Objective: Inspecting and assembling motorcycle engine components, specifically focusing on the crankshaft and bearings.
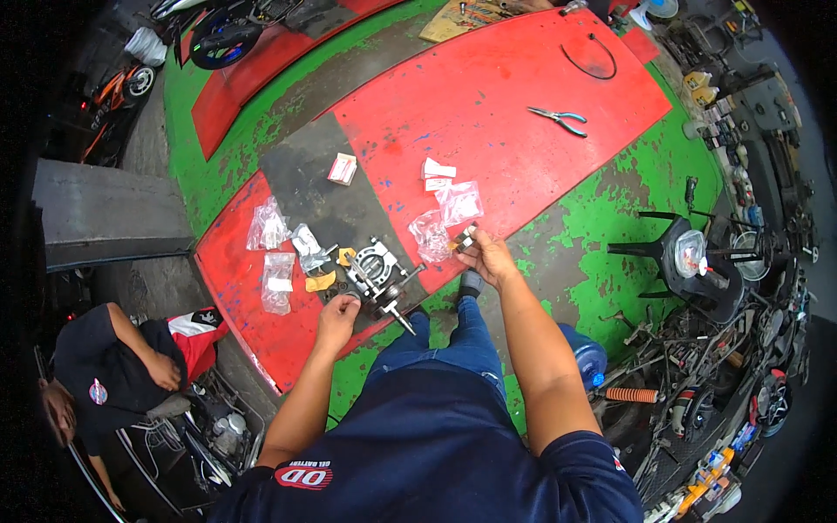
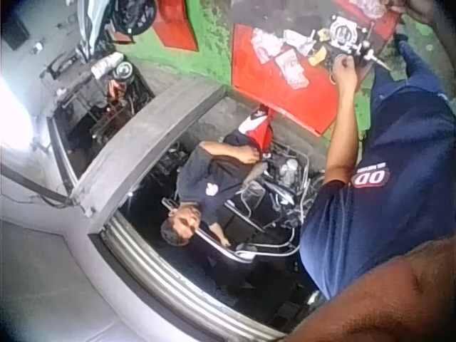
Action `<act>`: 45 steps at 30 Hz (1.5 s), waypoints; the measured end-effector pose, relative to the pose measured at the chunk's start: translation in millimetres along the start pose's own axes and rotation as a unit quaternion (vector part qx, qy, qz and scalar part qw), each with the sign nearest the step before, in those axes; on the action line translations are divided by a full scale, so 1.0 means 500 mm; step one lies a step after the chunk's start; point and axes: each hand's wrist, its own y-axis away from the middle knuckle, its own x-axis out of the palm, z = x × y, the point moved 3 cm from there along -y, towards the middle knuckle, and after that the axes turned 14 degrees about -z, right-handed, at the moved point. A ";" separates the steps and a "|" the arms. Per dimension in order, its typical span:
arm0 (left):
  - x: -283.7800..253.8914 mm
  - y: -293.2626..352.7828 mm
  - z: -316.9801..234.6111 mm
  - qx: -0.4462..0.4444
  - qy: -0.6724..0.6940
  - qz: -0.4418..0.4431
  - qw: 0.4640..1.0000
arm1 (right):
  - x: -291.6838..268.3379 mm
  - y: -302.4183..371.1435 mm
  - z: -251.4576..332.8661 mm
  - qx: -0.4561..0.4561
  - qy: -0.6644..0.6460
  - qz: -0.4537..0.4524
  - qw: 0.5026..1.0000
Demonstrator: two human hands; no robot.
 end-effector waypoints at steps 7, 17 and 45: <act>0.024 0.034 -0.192 0.162 0.023 -0.018 0.986 | 0.006 0.023 -0.016 0.040 -0.153 0.058 0.986; 0.140 0.070 -0.372 0.495 0.042 -0.054 0.866 | 0.080 0.166 -0.031 0.019 -0.117 0.126 0.985; 0.156 -0.114 0.012 -0.094 -0.040 0.018 0.995 | 0.032 0.242 -0.299 0.203 0.369 0.064 0.904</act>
